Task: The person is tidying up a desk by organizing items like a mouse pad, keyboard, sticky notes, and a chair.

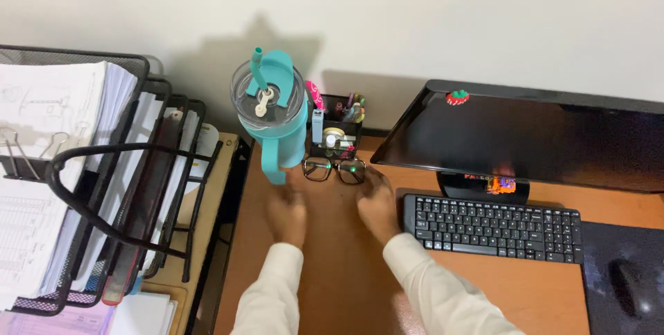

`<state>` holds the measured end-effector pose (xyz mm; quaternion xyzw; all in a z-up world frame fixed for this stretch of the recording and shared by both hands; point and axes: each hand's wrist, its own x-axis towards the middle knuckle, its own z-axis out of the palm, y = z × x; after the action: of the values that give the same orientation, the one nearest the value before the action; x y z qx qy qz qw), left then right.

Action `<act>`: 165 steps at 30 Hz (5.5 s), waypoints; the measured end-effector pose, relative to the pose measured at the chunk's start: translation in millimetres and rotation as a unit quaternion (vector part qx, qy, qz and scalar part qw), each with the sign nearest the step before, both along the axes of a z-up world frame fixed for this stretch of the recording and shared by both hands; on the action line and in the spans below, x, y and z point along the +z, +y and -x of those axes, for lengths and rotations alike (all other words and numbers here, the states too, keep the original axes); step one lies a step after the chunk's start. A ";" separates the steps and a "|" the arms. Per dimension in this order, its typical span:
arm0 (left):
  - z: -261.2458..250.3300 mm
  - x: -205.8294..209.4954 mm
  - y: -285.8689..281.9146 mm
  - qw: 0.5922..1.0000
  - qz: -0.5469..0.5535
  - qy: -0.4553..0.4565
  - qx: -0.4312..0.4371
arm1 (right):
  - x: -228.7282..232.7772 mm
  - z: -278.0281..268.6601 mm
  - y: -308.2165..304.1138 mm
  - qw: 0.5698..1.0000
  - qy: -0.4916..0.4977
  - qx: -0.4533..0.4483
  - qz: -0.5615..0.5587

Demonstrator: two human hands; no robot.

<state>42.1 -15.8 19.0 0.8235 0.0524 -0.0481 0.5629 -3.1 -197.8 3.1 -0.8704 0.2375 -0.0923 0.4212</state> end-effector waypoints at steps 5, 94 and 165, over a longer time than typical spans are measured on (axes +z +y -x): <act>5.4 78.2 16.8 0.961 0.059 -0.234 0.135 | 34.8 15.4 18.7 0.999 -0.022 -0.028 0.011; 377.6 38.7 -155.2 0.989 0.063 -0.075 -0.114 | 159.7 419.8 -224.4 0.990 -0.130 0.058 0.003; 779.5 142.5 72.5 0.987 -0.028 -0.155 0.032 | 155.1 743.7 -124.2 0.928 -0.118 0.077 -0.344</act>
<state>-737.4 56.7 161.5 0.8342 -0.0077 0.0996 0.5423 -746.8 -322.1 158.2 -0.6705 0.1354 -0.0748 0.7256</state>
